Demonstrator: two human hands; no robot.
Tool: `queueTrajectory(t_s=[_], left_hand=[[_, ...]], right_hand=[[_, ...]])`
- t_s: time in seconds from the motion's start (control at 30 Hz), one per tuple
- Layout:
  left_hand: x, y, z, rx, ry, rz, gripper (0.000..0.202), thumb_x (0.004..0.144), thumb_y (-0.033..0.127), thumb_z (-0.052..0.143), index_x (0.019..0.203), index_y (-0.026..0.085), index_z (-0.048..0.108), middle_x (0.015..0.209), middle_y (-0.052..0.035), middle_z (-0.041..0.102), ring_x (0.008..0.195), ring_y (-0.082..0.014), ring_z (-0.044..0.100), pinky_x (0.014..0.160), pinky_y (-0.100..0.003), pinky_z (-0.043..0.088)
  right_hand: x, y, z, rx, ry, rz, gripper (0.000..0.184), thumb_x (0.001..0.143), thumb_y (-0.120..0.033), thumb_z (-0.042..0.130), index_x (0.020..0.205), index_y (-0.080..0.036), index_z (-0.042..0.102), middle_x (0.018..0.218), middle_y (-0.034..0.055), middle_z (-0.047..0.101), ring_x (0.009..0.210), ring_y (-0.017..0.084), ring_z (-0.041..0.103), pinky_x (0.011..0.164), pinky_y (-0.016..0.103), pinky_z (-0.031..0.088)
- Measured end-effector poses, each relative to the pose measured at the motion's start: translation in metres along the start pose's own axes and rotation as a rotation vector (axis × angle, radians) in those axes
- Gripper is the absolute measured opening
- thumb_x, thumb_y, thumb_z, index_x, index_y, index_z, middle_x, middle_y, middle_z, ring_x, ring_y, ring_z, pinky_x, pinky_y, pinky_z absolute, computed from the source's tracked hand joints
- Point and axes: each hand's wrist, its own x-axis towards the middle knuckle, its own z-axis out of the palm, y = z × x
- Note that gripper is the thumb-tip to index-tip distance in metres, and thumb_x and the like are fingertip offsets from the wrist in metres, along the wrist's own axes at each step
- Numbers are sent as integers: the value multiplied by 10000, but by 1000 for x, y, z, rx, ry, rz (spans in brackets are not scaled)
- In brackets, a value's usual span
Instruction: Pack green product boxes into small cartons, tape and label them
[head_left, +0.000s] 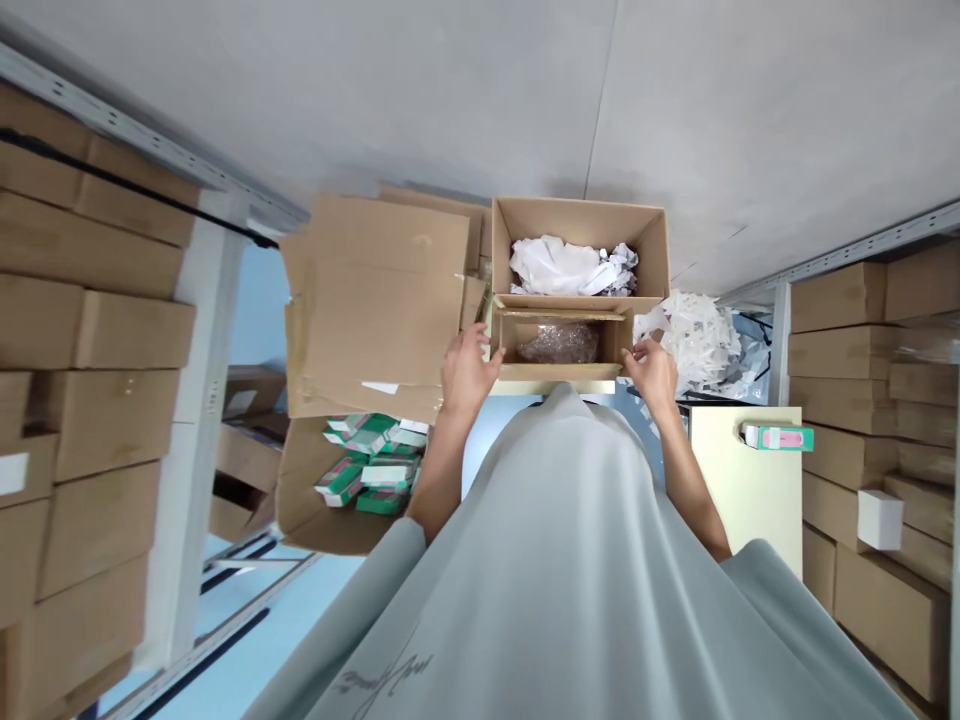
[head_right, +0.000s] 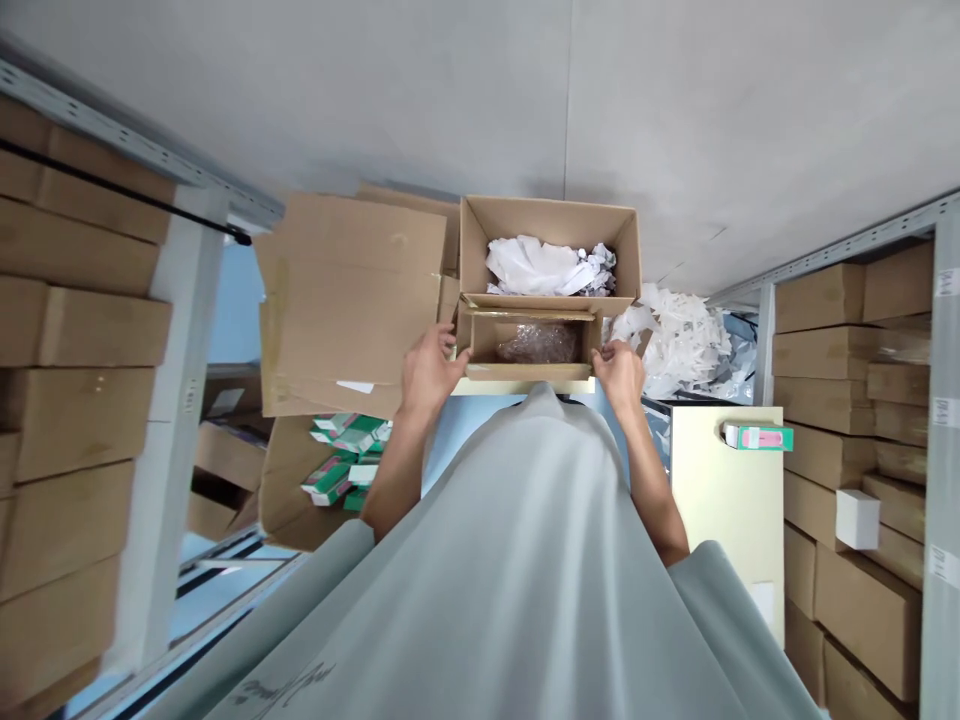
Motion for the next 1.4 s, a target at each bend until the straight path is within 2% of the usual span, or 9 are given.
queueTrajectory(t_s=[0.17,0.3,0.43,0.53,0.67,0.9,1.1,1.23,1.4], left_hand=[[-10,11,-6,-44,-7,18,404,932,188,724,1326,260,667,1079,-71,828,854,-241,772,886,-401,653],[-12,45,-5,-67,-134,92,431,946,227,721,1371,260,656,1112,-56,830,874,-226,773,902,-384,653],[-14,88,21,-61,-290,220,440,937,213,756,1367,260,676,1109,-32,828,875,-208,770,925,-356,650],[-27,126,54,-72,-391,367,437,939,193,763,1366,263,695,1107,-25,823,874,-203,765,916,-343,648],[-64,181,107,-90,-530,577,414,965,171,723,1368,265,717,1119,-27,811,884,-194,756,907,-319,640],[-159,286,223,-72,-696,862,452,998,171,690,1446,226,707,1146,-47,799,843,-186,747,867,-309,626],[-245,366,316,-28,-829,1025,459,980,144,692,1432,218,720,1159,-54,800,813,-186,739,868,-312,616],[-282,401,359,-54,-890,1098,468,979,153,678,1442,212,719,1162,-57,789,789,-187,725,859,-319,610],[-298,430,395,-110,-941,1090,451,959,160,678,1405,189,735,1134,-54,780,722,-165,688,835,-318,614]], right_hand=[[-30,18,-2,57,41,58,142,977,-373,687,974,-283,797,1062,114,883,1015,353,837,899,430,601],[-73,51,-13,124,132,191,295,962,-499,650,980,-246,800,993,127,876,917,342,820,854,418,579],[-124,99,-18,224,235,362,521,941,-682,562,949,-211,786,935,142,858,804,307,767,800,397,540],[-162,139,-21,294,311,508,636,907,-798,512,915,-216,767,909,148,845,753,288,731,780,391,520],[-213,198,-28,356,419,697,694,875,-882,497,853,-231,734,879,148,832,721,281,707,788,398,513],[-300,324,-39,443,624,917,658,881,-868,526,837,-240,716,865,128,824,684,268,686,786,393,513],[-353,430,-48,475,705,1054,595,893,-816,556,846,-243,710,904,134,842,725,276,711,808,395,524],[-373,473,-56,497,759,1123,572,904,-794,557,864,-244,709,928,138,848,757,289,723,825,401,523],[-377,496,-62,557,821,1178,586,879,-818,541,859,-252,695,923,133,838,744,284,698,806,400,512]])
